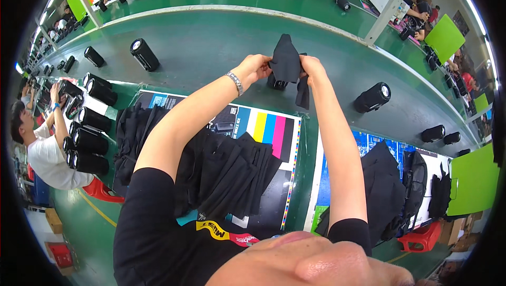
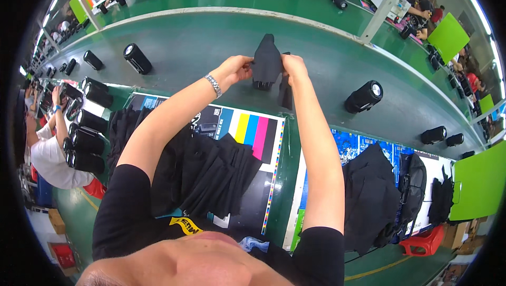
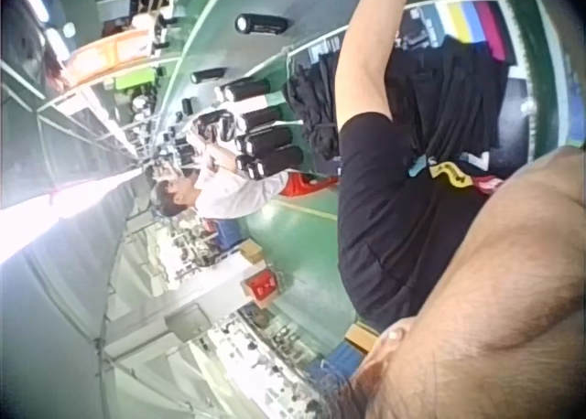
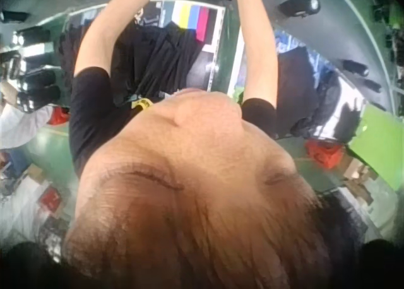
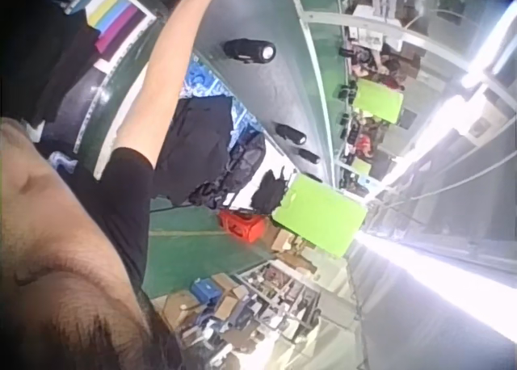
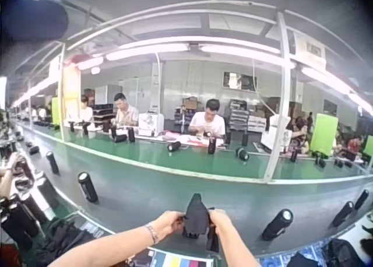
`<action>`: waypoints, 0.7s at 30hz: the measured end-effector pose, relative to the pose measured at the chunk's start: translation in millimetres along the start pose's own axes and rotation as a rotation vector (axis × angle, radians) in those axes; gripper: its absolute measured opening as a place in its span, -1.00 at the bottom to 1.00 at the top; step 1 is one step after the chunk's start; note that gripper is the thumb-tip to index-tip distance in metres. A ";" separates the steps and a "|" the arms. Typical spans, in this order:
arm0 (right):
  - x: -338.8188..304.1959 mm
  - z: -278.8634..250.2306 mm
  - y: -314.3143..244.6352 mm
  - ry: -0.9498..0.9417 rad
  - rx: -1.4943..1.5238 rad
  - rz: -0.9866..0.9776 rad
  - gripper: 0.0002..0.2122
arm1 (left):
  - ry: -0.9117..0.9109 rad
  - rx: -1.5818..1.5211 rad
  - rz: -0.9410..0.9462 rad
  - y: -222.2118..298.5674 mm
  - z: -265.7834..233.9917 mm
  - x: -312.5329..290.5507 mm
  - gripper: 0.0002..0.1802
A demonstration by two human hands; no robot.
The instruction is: The person wraps black fabric pieces around cylindrical speaker housings and pulls them taut over the ends while they are positioned on a conveyor belt.
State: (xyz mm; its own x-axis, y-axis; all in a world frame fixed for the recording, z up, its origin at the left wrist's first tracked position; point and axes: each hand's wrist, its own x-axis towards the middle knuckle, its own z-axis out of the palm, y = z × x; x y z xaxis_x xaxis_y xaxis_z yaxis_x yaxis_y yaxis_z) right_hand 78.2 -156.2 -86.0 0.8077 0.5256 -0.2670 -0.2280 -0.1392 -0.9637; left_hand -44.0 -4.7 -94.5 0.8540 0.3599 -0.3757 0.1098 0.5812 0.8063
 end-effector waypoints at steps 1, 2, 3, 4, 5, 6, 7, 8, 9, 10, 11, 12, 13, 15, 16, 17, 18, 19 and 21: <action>-6.2 3.6 0.1 0.030 -0.125 -0.031 -0.84 | 0.010 0.005 -0.010 1.5 -4.0 0.0 -0.88; -11.5 -2.2 0.2 0.076 -0.251 -0.062 -0.81 | -0.016 0.098 -0.042 4.5 -0.2 -3.8 -0.87; -12.3 -8.6 1.2 0.089 -0.246 -0.051 -0.81 | -0.044 0.190 -0.075 5.5 3.1 -6.5 -0.87; -14.1 -3.6 -0.7 0.127 -0.440 -0.075 -0.78 | -0.020 0.293 -0.072 9.0 -8.6 2.6 -0.77; -12.7 -7.0 3.0 0.178 -0.637 -0.091 -0.75 | -0.031 0.347 -0.063 14.4 -8.7 5.8 -0.65; -12.0 -10.2 7.4 0.182 -0.636 -0.078 -0.75 | -0.050 0.275 -0.121 19.7 -4.2 11.7 -0.61; -7.2 -13.4 10.3 0.168 -0.580 -0.074 -0.74 | -0.066 0.199 -0.169 26.9 1.2 16.4 -0.56; -4.4 -11.7 10.1 0.146 -0.525 -0.073 -0.72 | -0.059 0.194 -0.167 30.5 6.7 19.9 -0.56; -1.4 -11.1 8.8 0.137 -0.528 -0.073 -0.72 | -0.154 0.211 -0.133 30.9 15.7 23.9 -0.55; -2.0 -7.6 7.2 0.121 -0.536 -0.089 -0.73 | -0.242 0.225 -0.105 26.5 19.2 27.2 -0.54; -2.8 -5.1 5.7 0.107 -0.545 -0.107 -0.74 | -0.230 0.219 -0.108 20.1 20.3 29.6 -0.54; -2.3 -0.6 3.8 0.099 -0.557 -0.105 -0.75 | -0.248 0.143 -0.081 12.5 20.3 31.0 -0.56; 2.1 -9.2 5.8 0.112 -0.559 -0.092 -0.75 | -0.290 0.071 -0.064 4.9 27.7 32.6 -0.57; 7.0 -30.7 14.7 0.148 -0.664 -0.132 -0.76 | -0.225 0.104 -0.015 -13.7 35.3 32.5 -0.70; 0.7 -38.8 10.8 0.117 -0.743 -0.028 -0.73 | -0.195 0.276 0.116 -23.3 35.6 35.3 -0.73; 2.1 -49.8 20.3 0.134 -0.746 -0.005 -0.73 | -0.172 0.445 0.245 -34.5 38.6 39.9 -0.73; 2.2 -63.2 30.6 0.214 -0.826 -0.015 -0.69 | -0.199 0.438 0.221 -45.6 45.0 47.9 -0.73; 1.8 -69.7 40.0 0.276 -0.908 -0.031 -0.63 | -0.168 0.630 0.238 -55.3 41.2 63.3 -0.72; -0.1 -52.3 41.0 0.218 -0.926 0.001 -0.60 | -0.089 0.829 0.246 -72.9 5.6 107.0 -0.71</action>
State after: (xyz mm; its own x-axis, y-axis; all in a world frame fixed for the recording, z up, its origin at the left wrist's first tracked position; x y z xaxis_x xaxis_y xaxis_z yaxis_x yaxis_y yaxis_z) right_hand 97.2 -205.8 -125.9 0.9127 0.3703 -0.1729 0.2175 -0.7983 -0.5617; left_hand 42.3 -12.6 -190.9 0.9350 0.3270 -0.1375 0.2221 -0.2374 0.9457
